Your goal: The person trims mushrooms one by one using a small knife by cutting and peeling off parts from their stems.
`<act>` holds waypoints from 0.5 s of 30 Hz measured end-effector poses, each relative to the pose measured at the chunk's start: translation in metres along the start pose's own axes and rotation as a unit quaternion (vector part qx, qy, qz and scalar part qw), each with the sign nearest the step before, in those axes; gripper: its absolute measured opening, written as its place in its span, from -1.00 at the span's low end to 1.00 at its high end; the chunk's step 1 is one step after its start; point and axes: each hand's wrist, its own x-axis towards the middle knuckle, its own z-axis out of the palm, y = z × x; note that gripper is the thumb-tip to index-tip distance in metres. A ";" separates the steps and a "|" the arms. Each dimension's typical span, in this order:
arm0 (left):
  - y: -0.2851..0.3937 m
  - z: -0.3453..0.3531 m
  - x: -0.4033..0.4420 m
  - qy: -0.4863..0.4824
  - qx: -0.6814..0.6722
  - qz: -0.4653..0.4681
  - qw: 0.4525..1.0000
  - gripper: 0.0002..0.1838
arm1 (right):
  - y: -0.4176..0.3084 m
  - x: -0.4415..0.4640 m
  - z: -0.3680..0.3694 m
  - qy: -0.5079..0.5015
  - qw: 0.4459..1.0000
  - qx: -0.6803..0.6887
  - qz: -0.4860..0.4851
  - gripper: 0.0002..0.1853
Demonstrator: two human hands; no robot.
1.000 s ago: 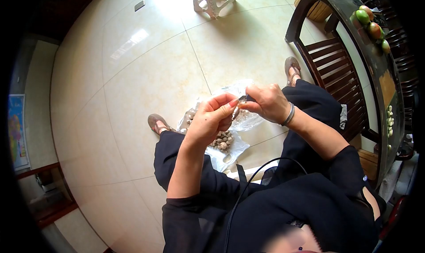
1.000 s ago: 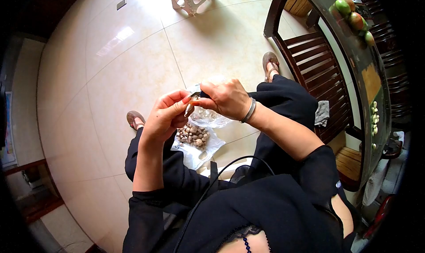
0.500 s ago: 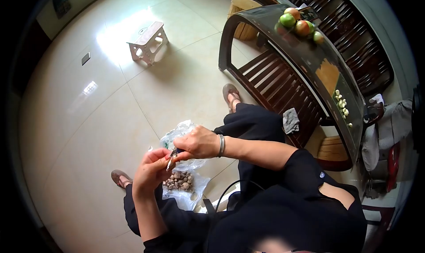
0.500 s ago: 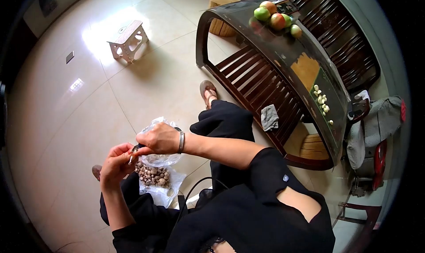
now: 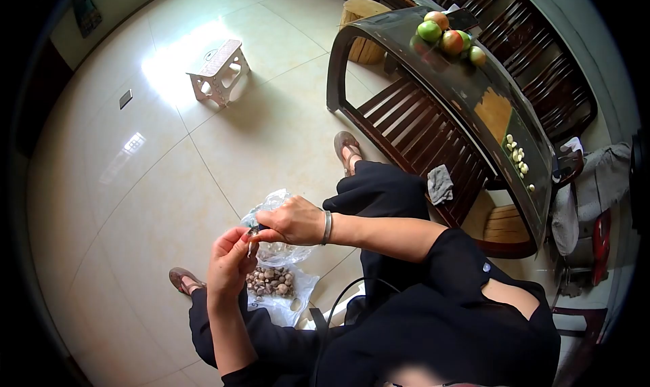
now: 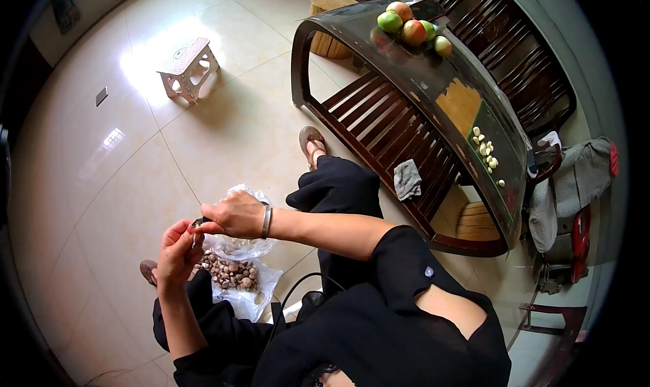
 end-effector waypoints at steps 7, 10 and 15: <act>-0.005 0.010 0.002 0.054 0.040 0.069 0.995 -0.85 | -0.002 0.003 0.005 0.007 0.998 0.008 0.062 -0.60; -0.011 0.013 0.005 0.102 0.068 0.113 0.986 -0.86 | -0.004 0.003 0.008 0.019 0.996 0.010 0.084 -0.64; 0.000 0.009 0.001 0.074 0.032 0.004 0.997 -0.88 | -0.002 0.006 -0.001 -0.020 0.996 -0.080 0.023 -0.63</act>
